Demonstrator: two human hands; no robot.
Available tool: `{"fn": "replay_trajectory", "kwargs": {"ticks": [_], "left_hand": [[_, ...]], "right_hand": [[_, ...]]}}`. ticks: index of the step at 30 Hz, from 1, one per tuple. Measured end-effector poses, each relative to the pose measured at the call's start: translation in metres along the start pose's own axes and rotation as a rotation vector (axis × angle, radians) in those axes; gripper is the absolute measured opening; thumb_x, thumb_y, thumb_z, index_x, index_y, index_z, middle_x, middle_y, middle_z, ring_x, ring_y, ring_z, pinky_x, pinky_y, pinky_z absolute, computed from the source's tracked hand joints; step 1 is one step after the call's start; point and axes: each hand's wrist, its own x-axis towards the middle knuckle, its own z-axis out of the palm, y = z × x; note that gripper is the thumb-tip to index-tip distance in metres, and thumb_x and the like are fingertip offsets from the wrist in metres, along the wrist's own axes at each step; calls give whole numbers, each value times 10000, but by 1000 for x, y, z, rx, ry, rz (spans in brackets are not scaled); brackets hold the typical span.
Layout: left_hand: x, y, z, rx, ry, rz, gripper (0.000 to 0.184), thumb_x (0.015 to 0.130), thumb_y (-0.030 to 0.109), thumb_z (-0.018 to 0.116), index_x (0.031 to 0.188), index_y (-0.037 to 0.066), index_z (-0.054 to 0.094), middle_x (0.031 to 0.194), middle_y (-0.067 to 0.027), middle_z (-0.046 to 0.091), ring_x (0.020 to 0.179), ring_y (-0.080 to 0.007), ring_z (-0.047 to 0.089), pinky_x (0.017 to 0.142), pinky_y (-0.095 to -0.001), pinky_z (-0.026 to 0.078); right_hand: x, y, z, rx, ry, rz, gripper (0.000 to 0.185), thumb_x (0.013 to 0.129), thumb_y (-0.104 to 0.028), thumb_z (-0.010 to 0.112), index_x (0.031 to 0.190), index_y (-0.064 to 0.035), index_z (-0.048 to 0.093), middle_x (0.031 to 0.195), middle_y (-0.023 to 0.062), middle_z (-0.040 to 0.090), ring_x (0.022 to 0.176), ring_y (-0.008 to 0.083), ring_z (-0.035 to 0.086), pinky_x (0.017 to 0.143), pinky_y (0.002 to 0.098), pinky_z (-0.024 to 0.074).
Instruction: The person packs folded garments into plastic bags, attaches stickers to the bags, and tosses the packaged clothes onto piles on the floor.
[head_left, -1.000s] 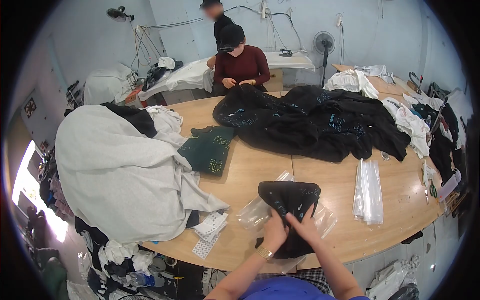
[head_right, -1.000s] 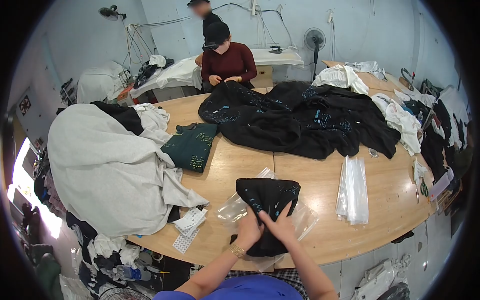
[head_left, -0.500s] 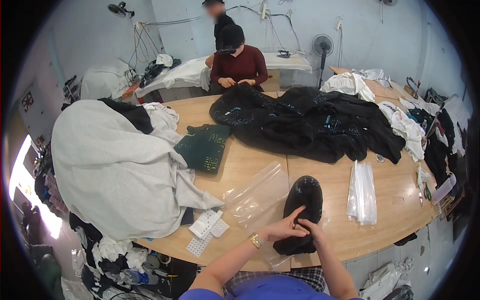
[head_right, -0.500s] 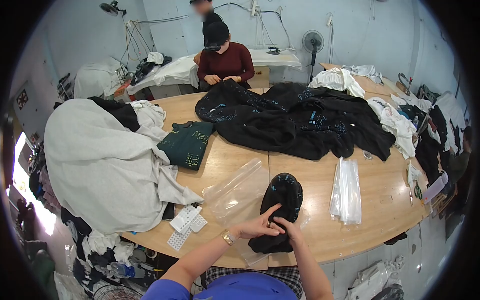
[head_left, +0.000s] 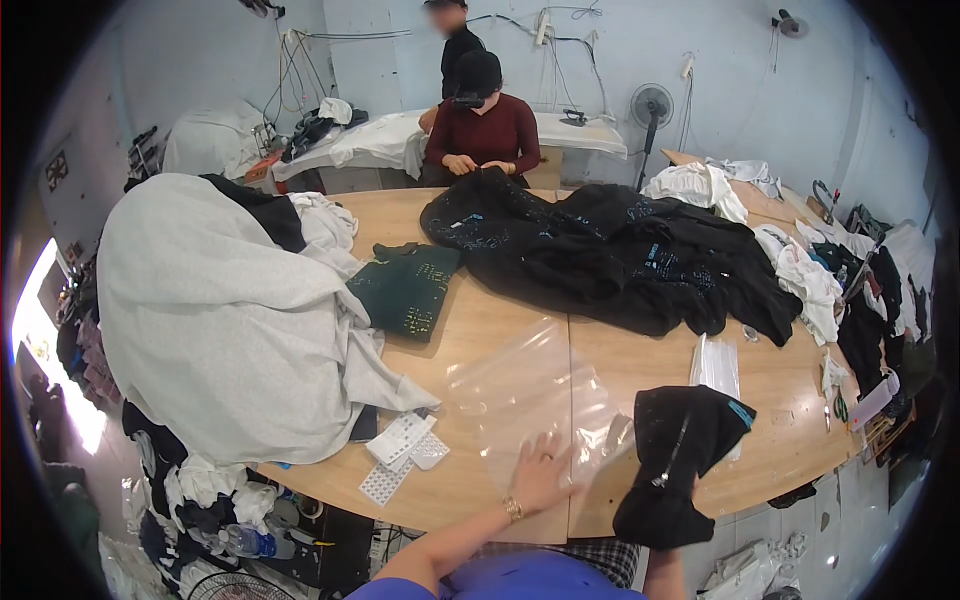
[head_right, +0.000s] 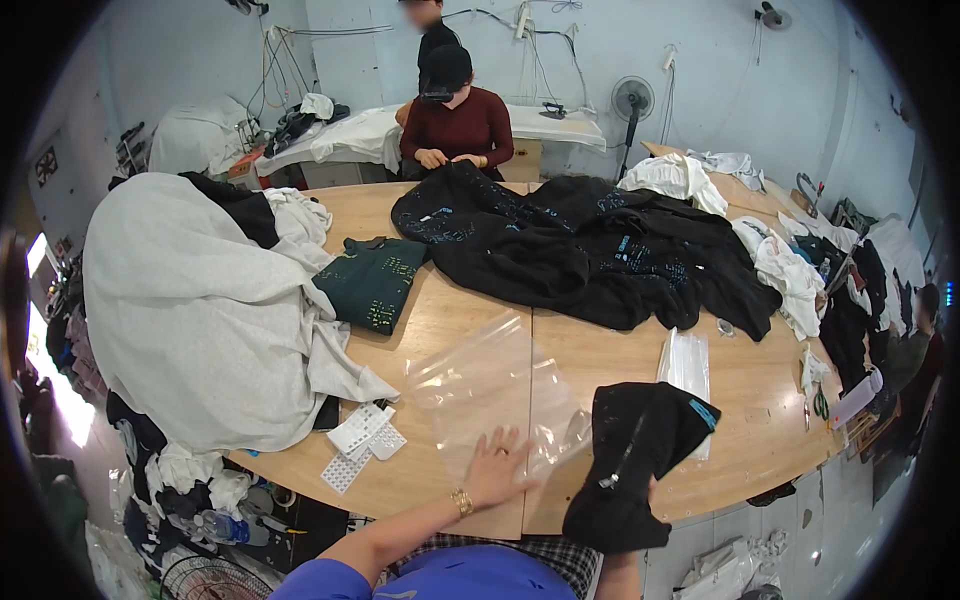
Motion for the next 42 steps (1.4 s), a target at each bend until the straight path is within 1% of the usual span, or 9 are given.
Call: {"fn": "replay_trajectory", "kwargs": {"ticks": [4, 5, 8, 11, 16, 27, 30, 37, 42], "left_hand": [[32, -22, -13, 122, 9, -52, 747, 884, 608, 444, 1473, 177, 287, 1514, -238, 216, 1420, -402, 124, 1106, -586, 124], [32, -18, -21, 175, 173, 44, 603, 900, 437, 512, 1391, 108, 393, 1415, -240, 376, 1340, -416, 298, 1060, -538, 280], [41, -20, -7, 101, -114, 150, 348, 857, 206, 558, 1161, 38, 550, 1126, -173, 579, 1112, -370, 523, 897, -454, 465], [38, -22, 12, 287, -46, 271, 155, 784, 45, 554, 931, 16, 595, 854, -104, 603, 870, -302, 608, 684, -400, 526], [36, -13, -1, -121, 28, 121, 99, 777, 72, 590, 844, -1, 584, 827, -180, 602, 806, -353, 617, 648, -453, 511], [-4, -21, -19, -481, -45, -37, 122, 805, 124, 621, 854, 14, 604, 767, -205, 622, 786, -374, 627, 686, -460, 495], [-3, -22, -21, -533, -26, -118, 235, 770, 79, 610, 993, 4, 612, 823, -216, 615, 800, -387, 617, 714, -450, 500], [-11, -13, -1, -537, 71, 102, 299, 773, 22, 571, 1071, 17, 548, 865, -210, 585, 812, -373, 599, 702, -434, 489], [-14, -9, -7, -515, 49, -22, 134, 845, 27, 516, 973, 47, 551, 883, -174, 572, 838, -360, 588, 731, -444, 477]], "right_hand": [[-33, 0, 18, -81, 205, 46, 672, 904, -571, 428, 1302, -31, 448, 1154, 134, 565, 1019, 260, 559, 913, 375, 440], [-37, -2, 21, -91, 236, 58, 667, 901, -565, 435, 1298, -29, 453, 1157, 135, 568, 1023, 261, 562, 918, 377, 440], [-40, -4, 29, -21, 273, 159, 654, 894, -546, 456, 1285, -23, 467, 1164, 138, 576, 1034, 267, 569, 932, 383, 443], [-34, 0, 37, 102, 293, 299, 640, 887, -527, 476, 1273, -17, 481, 1172, 141, 584, 1045, 273, 576, 946, 389, 445], [-13, 20, 59, 293, 296, 520, 617, 876, -496, 511, 1251, -7, 504, 1184, 146, 598, 1063, 282, 588, 970, 398, 449], [14, 48, 96, 180, 147, 532, 602, 824, -434, 599, 1217, 16, 528, 1133, 129, 632, 1030, 261, 618, 942, 366, 484], [15, 52, 86, 190, 152, 521, 617, 809, -432, 617, 1221, 17, 524, 1136, 133, 629, 1041, 261, 615, 949, 369, 481], [25, 54, 70, 139, 153, 448, 644, 798, -404, 642, 1262, 17, 493, 1162, 139, 616, 1054, 268, 608, 979, 374, 463], [19, 54, 64, 118, 230, 418, 668, 793, -393, 655, 1281, 23, 470, 1179, 155, 603, 1058, 287, 602, 981, 374, 461]]}}
